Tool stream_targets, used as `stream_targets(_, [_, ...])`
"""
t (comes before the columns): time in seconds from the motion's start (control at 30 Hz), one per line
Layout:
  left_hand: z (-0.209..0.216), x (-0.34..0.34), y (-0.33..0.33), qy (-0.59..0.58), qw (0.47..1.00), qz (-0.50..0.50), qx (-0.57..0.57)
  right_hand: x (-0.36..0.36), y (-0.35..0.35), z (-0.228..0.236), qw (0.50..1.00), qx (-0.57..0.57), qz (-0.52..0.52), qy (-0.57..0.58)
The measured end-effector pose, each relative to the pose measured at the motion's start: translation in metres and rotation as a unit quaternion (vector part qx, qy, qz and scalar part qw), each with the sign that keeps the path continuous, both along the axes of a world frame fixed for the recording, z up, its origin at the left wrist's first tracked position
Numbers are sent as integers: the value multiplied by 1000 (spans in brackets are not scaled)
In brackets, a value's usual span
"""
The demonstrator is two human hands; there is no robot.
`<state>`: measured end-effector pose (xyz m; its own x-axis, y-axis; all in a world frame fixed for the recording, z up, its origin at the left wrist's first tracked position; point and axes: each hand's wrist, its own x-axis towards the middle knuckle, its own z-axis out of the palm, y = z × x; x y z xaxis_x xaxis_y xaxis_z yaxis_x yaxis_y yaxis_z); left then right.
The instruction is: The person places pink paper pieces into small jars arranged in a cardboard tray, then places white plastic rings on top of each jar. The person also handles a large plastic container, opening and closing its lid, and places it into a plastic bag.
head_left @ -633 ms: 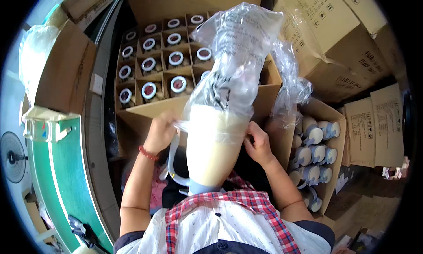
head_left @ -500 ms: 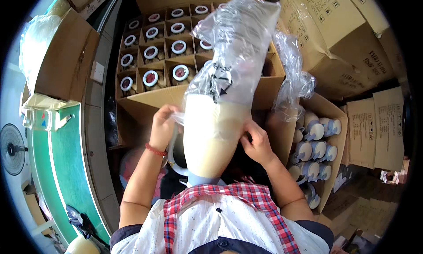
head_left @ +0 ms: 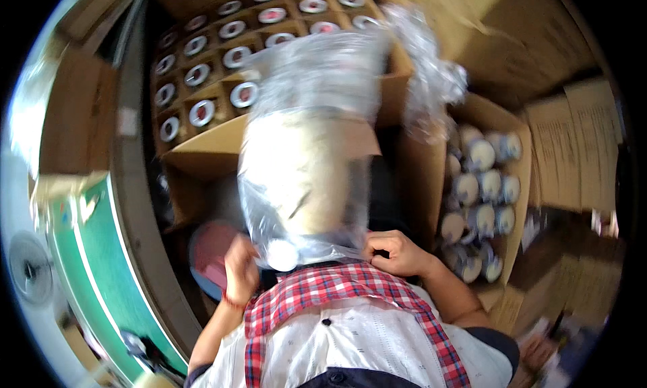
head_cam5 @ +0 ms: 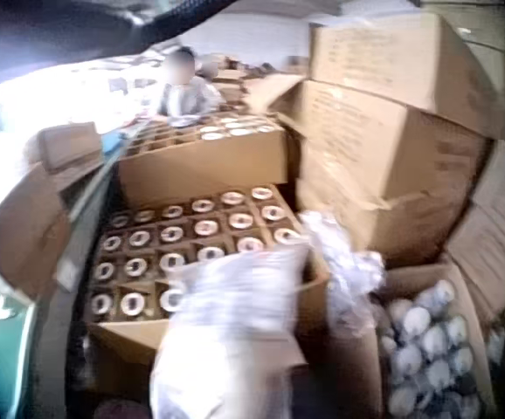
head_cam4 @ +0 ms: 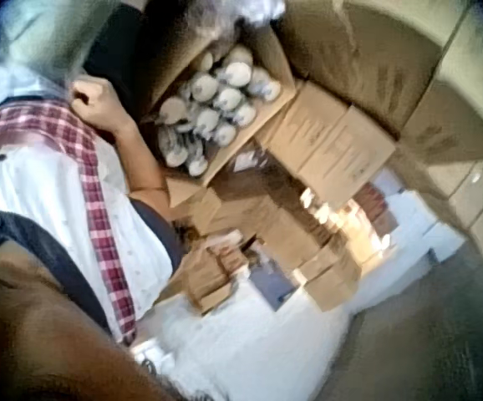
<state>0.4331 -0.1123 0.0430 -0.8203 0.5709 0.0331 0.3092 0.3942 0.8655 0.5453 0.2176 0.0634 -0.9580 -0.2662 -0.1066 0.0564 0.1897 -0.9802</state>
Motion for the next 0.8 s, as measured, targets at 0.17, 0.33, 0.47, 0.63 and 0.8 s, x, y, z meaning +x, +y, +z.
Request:
stream_targets(0.17, [38,8,-1,201,962,-126,-136,45,23,7,975,-92,-193,-66])
stream_targets(0.33, [17,-47,54,355,833,-276,-323,158,117,-47,855,324,-355,-195])
stream_targets(0.47, [33,-69,47,280,914,-223,-193,245,162,-86,741,544,-210,-333])
stream_targets(0.63, [96,-55,-36,-45,990,88,96,308,201,-187,703,651,-129,-256])
stream_targets(0.8, [162,4,-208,221,908,344,91,189,135,-144,701,701,-54,-118])
